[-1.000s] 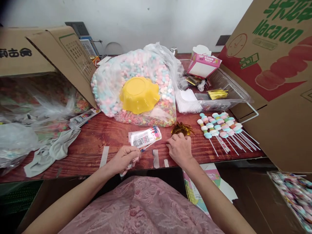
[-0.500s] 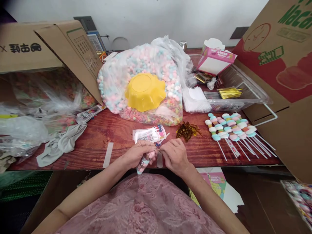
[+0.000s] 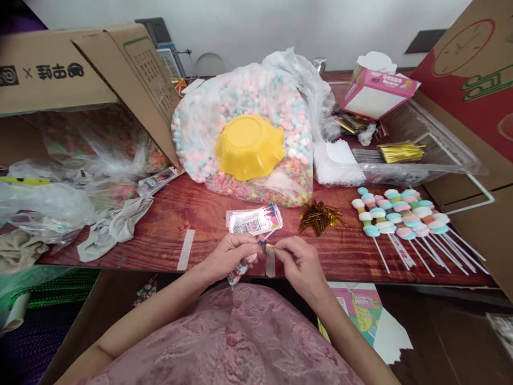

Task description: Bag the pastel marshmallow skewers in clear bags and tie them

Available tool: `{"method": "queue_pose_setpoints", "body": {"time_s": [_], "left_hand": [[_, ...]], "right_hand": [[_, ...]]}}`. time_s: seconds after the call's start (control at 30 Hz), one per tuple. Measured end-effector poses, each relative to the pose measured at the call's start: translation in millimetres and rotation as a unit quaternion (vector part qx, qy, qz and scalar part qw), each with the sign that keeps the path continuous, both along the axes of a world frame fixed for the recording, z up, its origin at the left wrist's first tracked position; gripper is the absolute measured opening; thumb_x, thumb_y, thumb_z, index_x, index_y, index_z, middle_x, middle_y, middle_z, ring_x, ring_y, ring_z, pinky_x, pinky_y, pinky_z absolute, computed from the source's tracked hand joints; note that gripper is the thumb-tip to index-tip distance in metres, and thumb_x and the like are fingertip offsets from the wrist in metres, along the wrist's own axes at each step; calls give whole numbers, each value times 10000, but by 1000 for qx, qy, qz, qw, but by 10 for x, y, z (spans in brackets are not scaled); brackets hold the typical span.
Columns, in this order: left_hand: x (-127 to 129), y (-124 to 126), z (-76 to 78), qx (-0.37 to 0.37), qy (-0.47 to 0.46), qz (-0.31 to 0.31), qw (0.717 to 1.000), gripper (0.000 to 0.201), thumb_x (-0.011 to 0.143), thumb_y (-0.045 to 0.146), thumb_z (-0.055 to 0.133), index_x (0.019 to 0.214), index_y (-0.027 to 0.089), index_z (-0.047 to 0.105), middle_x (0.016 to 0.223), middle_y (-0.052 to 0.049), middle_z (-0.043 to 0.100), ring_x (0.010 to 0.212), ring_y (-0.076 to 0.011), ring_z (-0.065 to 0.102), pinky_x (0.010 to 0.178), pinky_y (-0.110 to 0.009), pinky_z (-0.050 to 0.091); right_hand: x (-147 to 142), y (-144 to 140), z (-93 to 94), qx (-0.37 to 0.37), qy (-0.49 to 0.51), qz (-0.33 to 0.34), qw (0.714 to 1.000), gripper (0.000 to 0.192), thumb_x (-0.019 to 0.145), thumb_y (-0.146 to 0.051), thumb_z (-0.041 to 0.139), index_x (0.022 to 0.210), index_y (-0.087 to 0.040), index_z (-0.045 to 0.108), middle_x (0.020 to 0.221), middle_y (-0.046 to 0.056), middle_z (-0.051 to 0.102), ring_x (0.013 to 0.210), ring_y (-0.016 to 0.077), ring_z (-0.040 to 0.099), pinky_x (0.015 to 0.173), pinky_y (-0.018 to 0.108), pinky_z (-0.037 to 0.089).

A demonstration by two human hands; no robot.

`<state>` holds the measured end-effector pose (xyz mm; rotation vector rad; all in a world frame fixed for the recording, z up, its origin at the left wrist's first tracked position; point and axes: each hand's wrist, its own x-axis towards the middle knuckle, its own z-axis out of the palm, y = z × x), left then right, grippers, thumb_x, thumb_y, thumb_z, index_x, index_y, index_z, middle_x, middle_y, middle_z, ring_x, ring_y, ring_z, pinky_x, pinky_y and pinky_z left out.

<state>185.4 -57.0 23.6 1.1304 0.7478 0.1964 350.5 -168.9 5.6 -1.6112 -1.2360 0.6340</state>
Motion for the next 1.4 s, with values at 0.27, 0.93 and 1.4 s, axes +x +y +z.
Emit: {"method": "queue_pose_setpoints", "body": {"time_s": [0.27,0.93,1.4], "left_hand": [[63,-54,-72,87,-15,24,996,216,774,340,508,641,169,505,523,62,452,341,-35,365,323,-154,269],[-38,32,-123,374,-75,-49,923,358,909,267,459,572,150,492,619,14,476,593,-84,426,594,-233,335],[-154,208,68,-175,5,-311,934,129,583,262,729,558,143,687,523,-31,630,390,-115,527,352,-206,406]], "right_hand": [[-300,113,71,131,-122,17,984,262,898,-138,519,1035,-226,725,679,5,626,635,140,523,622,289,430],[-391,74,-264,-37,289,-17,957,208,793,-380,692,796,-182,631,635,-24,581,511,95,467,483,227,362],[-108,-11,149,243,-343,327,846,223,869,-38,440,944,-145,619,723,58,583,763,206,526,825,454,475]]}}
